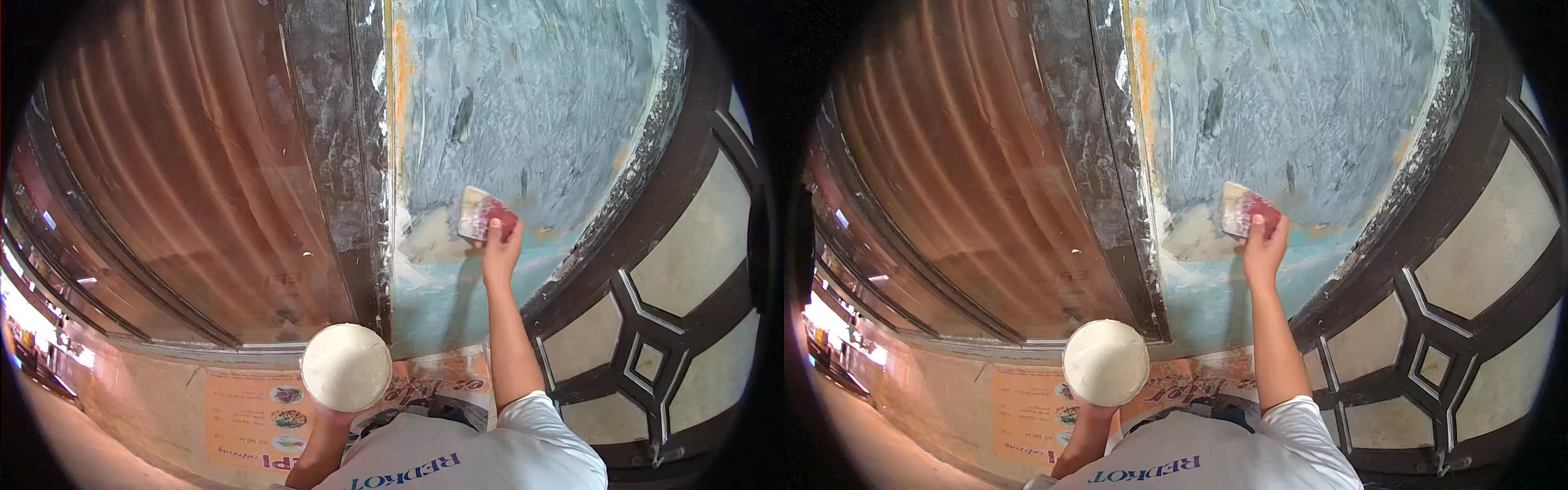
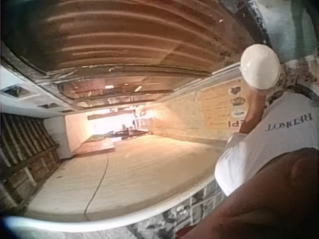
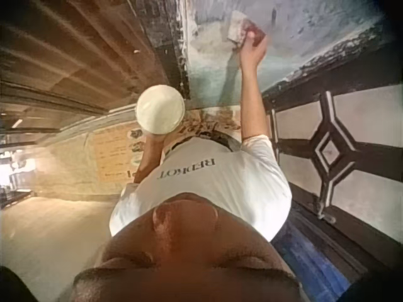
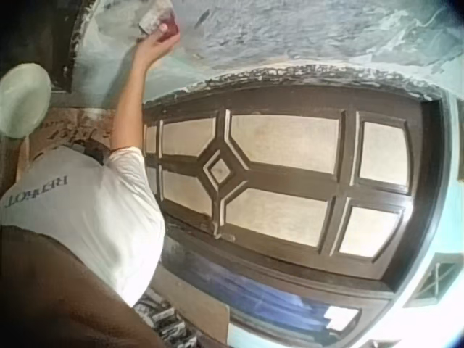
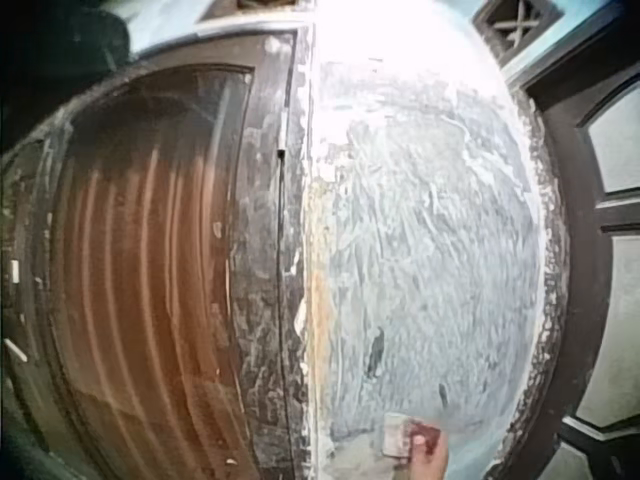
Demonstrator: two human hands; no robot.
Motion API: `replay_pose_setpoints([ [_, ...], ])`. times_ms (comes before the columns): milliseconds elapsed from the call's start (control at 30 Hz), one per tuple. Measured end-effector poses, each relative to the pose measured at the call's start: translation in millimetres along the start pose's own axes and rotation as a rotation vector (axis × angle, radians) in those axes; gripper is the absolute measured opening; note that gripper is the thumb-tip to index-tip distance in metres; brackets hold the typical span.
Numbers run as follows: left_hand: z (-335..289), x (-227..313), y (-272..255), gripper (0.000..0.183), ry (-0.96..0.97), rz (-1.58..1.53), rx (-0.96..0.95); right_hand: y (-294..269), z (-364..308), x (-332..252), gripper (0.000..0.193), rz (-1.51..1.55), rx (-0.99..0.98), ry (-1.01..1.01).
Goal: The person applies joint compound to a damaged wall using a putty knife.
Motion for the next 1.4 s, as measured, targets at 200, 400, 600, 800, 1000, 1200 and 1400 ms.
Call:
replay_pose_setpoints([
  [200, 1, -1, 5, 0.074, 0.014, 0.176, 0.085, -1, -30, 41, 0.024, -0.548, -0.44, -0.426],
  [400, 0, -4, 10, 0.073, 0.03, 0.092, 0.041, -10, -18, 43, 0.031, 0.366, 0.219, 0.221],
  [600, 3, -8, 14, 0.074, 0.03, 0.396, 0.039, -7, -36, 100, 0.031, -0.367, -0.304, -0.113],
  [800, 3, -13, 10, 0.078, -0.066, -0.322, 0.04, -18, -40, 79, 0.029, 0.598, 0.443, 0.465],
  [1000, 6, -13, 18, 0.072, 0.012, 0.286, 0.069, -19, -39, 108, 0.028, -0.097, -0.028, 0.187],
  [1200, 4, -8, 10, 0.064, -0.009, 0.024, 0.128, -42, -42, 115, 0.037, 0.768, 0.406, 0.551],
  [1400, 0, -9, 11, 0.068, 0.036, 0.402, -0.008, -31, -50, 133, 0.036, -0.418, -0.258, 0.106],
])
Point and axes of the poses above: each hand's wrist, its own z-axis towards the middle knuckle, its own y-axis out of the palm, x = y × z, the point moved 2 cm from there along z, towards the middle knuckle, and after that the axes turned 3 degrees about -z, right-handed, at the moved point
